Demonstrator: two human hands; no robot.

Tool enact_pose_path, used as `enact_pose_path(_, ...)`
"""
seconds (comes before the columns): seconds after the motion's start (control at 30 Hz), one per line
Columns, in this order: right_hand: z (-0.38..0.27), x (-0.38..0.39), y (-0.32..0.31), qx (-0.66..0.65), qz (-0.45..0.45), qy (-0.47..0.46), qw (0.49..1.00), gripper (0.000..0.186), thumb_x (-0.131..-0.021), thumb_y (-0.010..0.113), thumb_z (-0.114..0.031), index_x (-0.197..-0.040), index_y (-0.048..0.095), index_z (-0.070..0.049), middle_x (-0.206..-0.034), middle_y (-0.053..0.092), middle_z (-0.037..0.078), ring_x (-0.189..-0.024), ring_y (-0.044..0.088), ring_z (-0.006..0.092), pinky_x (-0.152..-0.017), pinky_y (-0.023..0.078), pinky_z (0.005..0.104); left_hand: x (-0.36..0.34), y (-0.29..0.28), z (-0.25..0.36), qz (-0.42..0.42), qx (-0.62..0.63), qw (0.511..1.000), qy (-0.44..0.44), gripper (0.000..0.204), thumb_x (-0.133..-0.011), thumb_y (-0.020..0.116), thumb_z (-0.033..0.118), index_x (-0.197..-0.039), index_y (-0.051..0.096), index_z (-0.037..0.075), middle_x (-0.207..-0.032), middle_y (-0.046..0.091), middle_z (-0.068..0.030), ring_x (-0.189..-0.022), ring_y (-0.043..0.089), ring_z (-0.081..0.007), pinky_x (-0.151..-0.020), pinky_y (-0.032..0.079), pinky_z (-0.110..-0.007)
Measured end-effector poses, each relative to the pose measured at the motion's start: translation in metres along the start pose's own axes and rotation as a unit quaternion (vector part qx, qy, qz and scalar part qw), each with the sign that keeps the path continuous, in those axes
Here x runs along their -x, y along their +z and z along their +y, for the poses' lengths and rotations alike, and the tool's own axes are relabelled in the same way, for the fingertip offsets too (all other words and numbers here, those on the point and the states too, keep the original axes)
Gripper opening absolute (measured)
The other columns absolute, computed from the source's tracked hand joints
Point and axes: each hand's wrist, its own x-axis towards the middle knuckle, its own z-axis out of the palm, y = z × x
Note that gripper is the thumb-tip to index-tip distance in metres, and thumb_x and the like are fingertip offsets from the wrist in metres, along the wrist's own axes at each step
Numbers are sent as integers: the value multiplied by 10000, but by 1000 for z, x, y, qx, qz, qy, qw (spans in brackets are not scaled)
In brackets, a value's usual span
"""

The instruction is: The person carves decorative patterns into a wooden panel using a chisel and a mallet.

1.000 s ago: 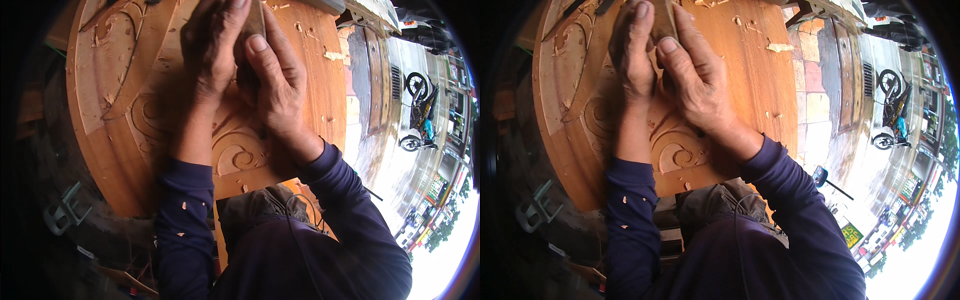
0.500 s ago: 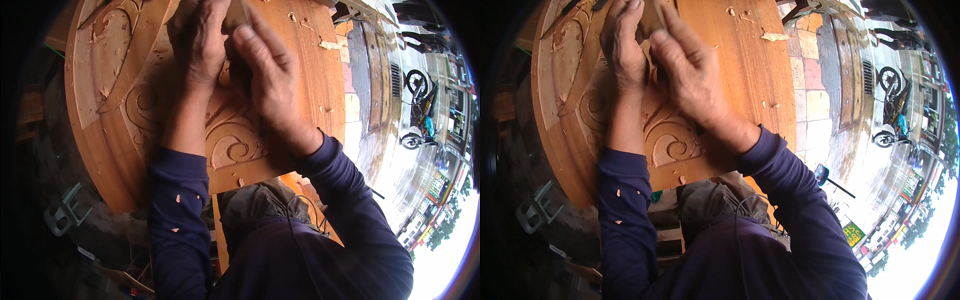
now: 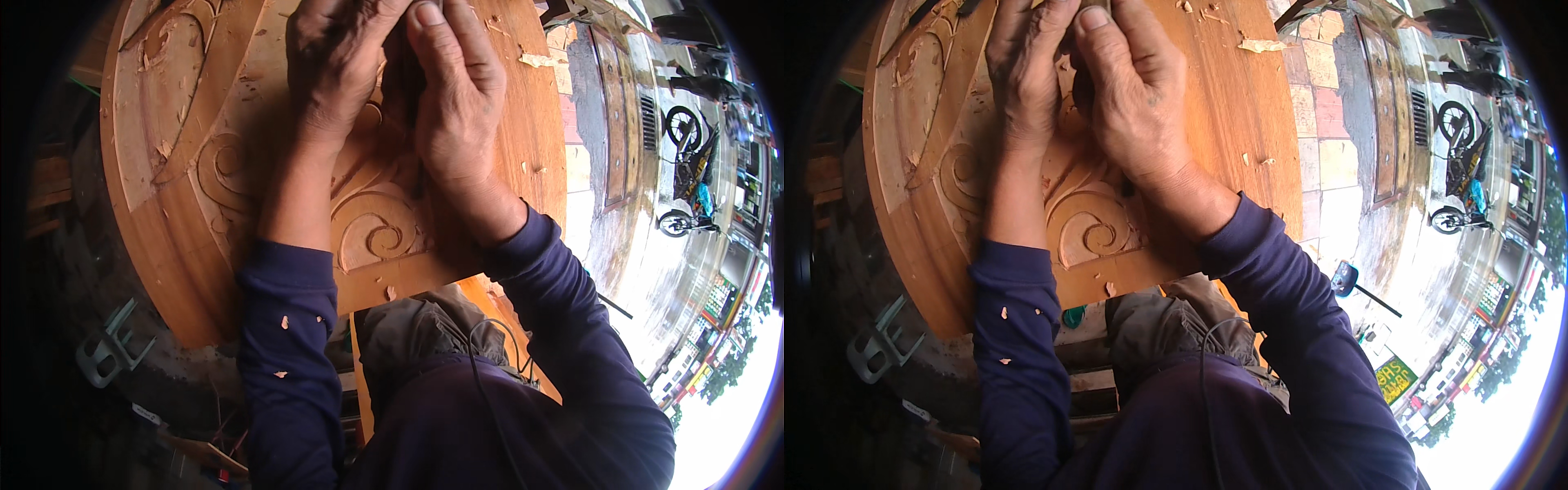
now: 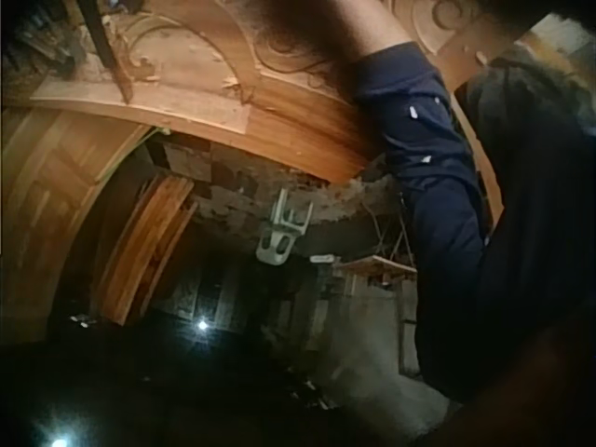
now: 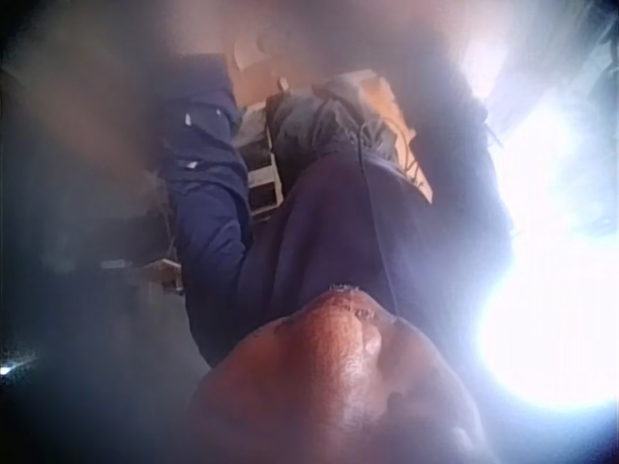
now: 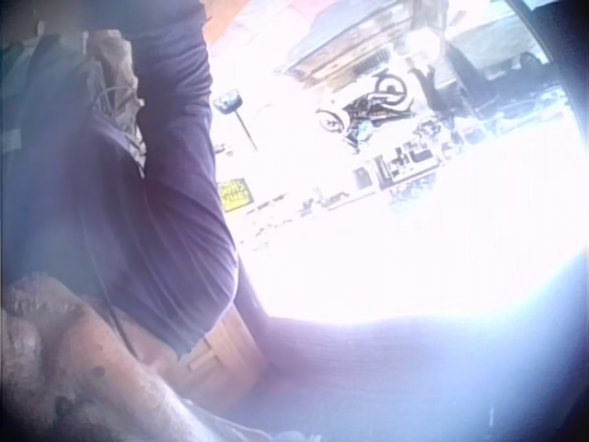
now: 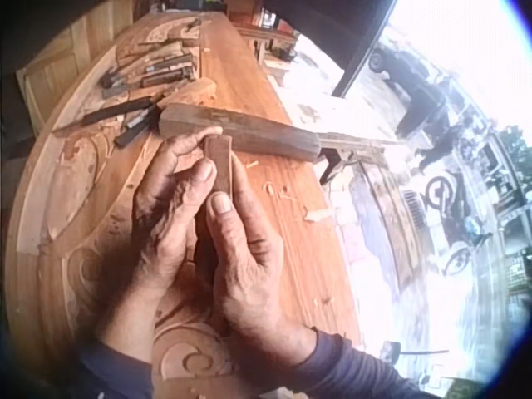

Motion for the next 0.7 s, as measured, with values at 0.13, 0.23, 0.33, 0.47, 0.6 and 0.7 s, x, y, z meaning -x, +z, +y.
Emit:
enact_pose_path(0.13,-4,13,8,27,-14,58,998,517,-1109,453,-80,-1599,314,10,-1555,468,114,-1362,502,155,-1103,426,263,2,-15,3,19,-24,1000,3,300,-1021,588,220,-1233,616,9,-1097,652,-55,-1030,594,-123,-914,460,-251)
enact_pose_path(0.23,-1,9,-6,35,-86,82,992,521,-1106,455,-69,-1597,309,20,-1570,452,121,-1372,496,165,-1113,422,272,2,-8,3,97,-54,993,29,224,-988,580,179,-1121,621,4,-1027,644,-44,-954,584,-109,-865,459,-243)
enact_pose_path(0.33,17,20,-5,46,-73,57,995,511,-1103,467,-75,-1585,332,32,-1542,487,132,-1365,508,177,-1104,434,282,6,-37,-9,55,-139,988,44,152,-979,558,148,-990,620,10,-931,637,-31,-877,558,-106,-827,452,-256)
enact_pose_path(0.47,4,7,-7,73,-61,88,991,520,-1106,455,-74,-1599,313,11,-1510,510,124,-1323,534,166,-1097,451,301,0,-15,-3,63,-29,997,43,182,-1001,563,150,-1066,639,-1,-1013,640,-40,-950,579,-112,-879,454,-252)
enact_pose_path(0.6,3,14,3,74,-28,48,996,526,-1084,526,-131,-1562,373,24,-1280,638,86,-1068,604,106,-919,512,248,-2,-9,-5,88,-28,994,64,185,-1000,596,143,-1091,651,-8,-1042,661,-47,-974,614,-117,-865,473,-247)
enact_pose_path(0.7,11,29,-10,244,-53,24,968,558,-1064,593,-180,-1541,400,35,-1213,659,93,-1025,603,104,-895,508,246,10,-27,3,83,-92,992,-33,163,-997,604,136,-1036,678,-3,-969,681,-48,-885,641,-133,-792,498,-252)
